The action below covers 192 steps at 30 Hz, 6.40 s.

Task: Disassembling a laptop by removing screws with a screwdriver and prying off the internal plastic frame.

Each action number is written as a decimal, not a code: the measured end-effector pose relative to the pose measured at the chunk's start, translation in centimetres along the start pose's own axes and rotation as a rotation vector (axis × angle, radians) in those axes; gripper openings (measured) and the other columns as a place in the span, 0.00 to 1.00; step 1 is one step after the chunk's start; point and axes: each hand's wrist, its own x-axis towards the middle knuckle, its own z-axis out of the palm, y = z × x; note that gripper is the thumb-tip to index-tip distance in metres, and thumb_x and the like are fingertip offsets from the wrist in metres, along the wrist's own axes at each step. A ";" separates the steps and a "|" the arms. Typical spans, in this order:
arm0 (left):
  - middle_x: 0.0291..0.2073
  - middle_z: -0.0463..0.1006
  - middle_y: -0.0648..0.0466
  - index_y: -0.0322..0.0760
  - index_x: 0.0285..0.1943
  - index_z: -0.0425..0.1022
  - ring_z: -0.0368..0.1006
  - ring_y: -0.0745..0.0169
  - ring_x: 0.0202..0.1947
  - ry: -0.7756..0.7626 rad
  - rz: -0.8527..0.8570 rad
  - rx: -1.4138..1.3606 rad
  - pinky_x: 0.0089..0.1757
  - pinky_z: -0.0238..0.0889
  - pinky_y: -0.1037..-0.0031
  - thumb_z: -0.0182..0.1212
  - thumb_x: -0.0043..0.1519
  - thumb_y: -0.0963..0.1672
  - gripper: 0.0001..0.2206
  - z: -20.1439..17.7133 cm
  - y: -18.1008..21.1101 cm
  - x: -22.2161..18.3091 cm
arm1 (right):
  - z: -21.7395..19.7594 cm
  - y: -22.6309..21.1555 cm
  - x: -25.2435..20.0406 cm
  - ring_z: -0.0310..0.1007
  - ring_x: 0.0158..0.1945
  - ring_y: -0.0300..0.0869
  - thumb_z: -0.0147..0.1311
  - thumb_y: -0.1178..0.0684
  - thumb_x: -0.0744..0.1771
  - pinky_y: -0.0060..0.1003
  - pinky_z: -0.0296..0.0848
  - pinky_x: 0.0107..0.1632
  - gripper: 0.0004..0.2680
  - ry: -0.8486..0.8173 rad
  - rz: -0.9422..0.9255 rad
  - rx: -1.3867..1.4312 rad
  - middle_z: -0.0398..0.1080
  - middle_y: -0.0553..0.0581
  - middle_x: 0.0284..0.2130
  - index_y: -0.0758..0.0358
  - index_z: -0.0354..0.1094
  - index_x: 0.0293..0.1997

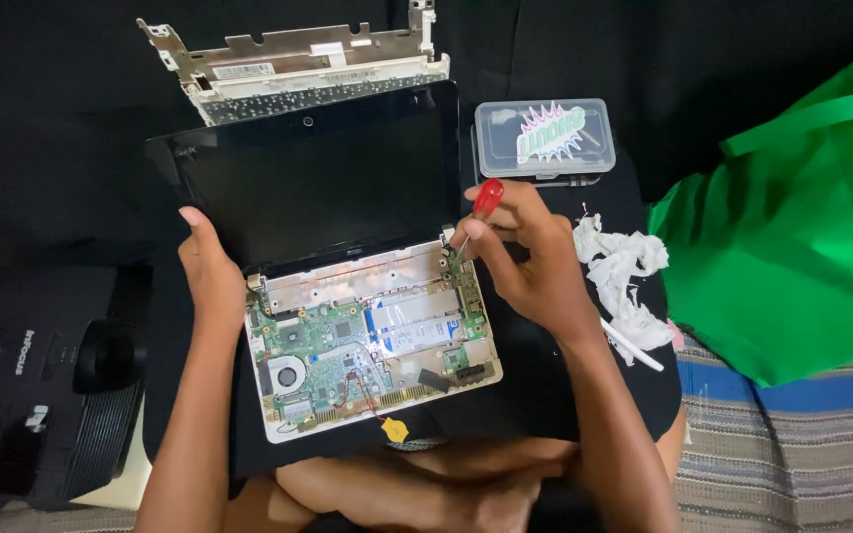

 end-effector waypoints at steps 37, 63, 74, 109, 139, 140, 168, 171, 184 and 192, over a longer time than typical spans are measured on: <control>0.16 0.48 0.66 0.52 0.22 0.42 0.45 0.74 0.19 -0.049 -0.028 -0.019 0.27 0.38 0.76 0.31 0.69 0.61 0.26 0.4 2.8 -1.0 | -0.8 -0.5 -1.8 0.79 0.36 0.57 0.37 0.59 0.76 0.44 0.82 0.40 0.05 0.091 -0.073 -0.107 0.62 0.69 0.44 0.70 0.48 0.55; 0.20 0.50 0.68 0.53 0.26 0.47 0.44 0.78 0.21 -0.295 -0.084 -0.506 0.28 0.40 0.74 0.40 0.67 0.59 0.21 -0.3 4.0 -0.2 | 14.2 -5.4 5.7 0.78 0.36 0.42 0.42 0.56 0.75 0.34 0.79 0.45 0.05 -0.373 -0.082 0.088 0.72 0.62 0.38 0.67 0.55 0.54; 0.20 0.63 0.65 0.49 0.24 0.62 0.58 0.77 0.22 -0.341 -0.122 -0.596 0.29 0.51 0.78 0.41 0.66 0.58 0.22 -0.2 3.9 -0.1 | 13.9 -5.1 6.2 0.78 0.36 0.43 0.42 0.58 0.75 0.34 0.78 0.44 0.05 -0.412 -0.060 0.099 0.73 0.63 0.37 0.70 0.54 0.52; 0.78 0.51 0.35 0.46 0.82 0.33 0.43 0.41 0.80 -0.269 0.340 0.051 0.74 0.35 0.51 0.52 0.77 0.49 0.32 -0.5 -11.1 2.6 | 13.6 -7.1 6.9 0.50 0.20 0.41 0.40 0.53 0.75 0.34 0.55 0.34 0.10 -0.721 -0.146 -0.024 0.61 0.58 0.26 0.67 0.57 0.62; 0.37 0.79 0.40 0.18 0.48 0.76 0.73 0.48 0.33 -0.029 0.940 0.670 0.59 0.70 0.42 0.69 0.71 0.38 0.08 -7.6 17.8 -9.4 | 15.5 -6.1 5.6 0.44 0.26 0.40 0.64 0.62 0.70 0.35 0.50 0.29 0.08 -0.420 -0.319 0.056 0.56 0.53 0.20 0.65 0.68 0.35; 0.40 0.78 0.39 0.18 0.51 0.77 0.72 0.43 0.39 -0.070 0.964 0.726 0.58 0.69 0.46 0.66 0.74 0.39 0.09 -7.7 18.1 -9.0 | 15.2 -6.1 5.9 0.45 0.27 0.41 0.60 0.61 0.71 0.36 0.50 0.30 0.07 -0.465 -0.331 0.061 0.55 0.54 0.22 0.67 0.66 0.36; 0.26 0.63 0.55 0.39 0.35 0.72 0.59 0.59 0.23 -0.079 1.129 0.991 0.29 0.48 0.67 0.79 0.83 0.49 0.24 -8.8 17.8 -6.5 | 16.0 -5.8 5.8 0.71 0.33 0.32 0.67 0.69 0.68 0.29 0.68 0.37 0.07 -0.335 -0.306 0.179 0.67 0.52 0.27 0.69 0.70 0.37; 0.36 0.72 0.57 0.34 0.58 0.88 0.66 0.61 0.30 -0.079 1.250 1.040 0.32 0.57 0.72 0.66 0.85 0.50 0.15 -9.3 19.5 -6.6 | 15.2 -5.9 6.2 0.49 0.28 0.36 0.62 0.68 0.70 0.35 0.50 0.31 0.11 -0.420 -0.309 0.133 0.54 0.53 0.22 0.67 0.62 0.30; 0.45 0.73 0.37 0.11 0.57 0.76 0.75 0.45 0.40 -0.306 0.959 0.688 0.42 0.68 0.64 0.62 0.76 0.31 0.04 -9.0 21.6 -8.6 | 15.1 -6.3 6.4 0.70 0.30 0.33 0.65 0.65 0.70 0.30 0.72 0.35 0.11 -0.350 -0.276 0.177 0.68 0.53 0.24 0.67 0.63 0.31; 0.58 0.77 0.27 0.12 0.63 0.73 0.77 0.31 0.61 -0.401 0.851 0.537 0.61 0.74 0.52 0.61 0.73 0.35 0.13 -9.2 21.4 -8.6 | 14.4 -6.9 6.9 0.78 0.39 0.39 0.59 0.63 0.71 0.31 0.83 0.43 0.02 -0.473 -0.274 0.263 0.77 0.60 0.37 0.72 0.73 0.44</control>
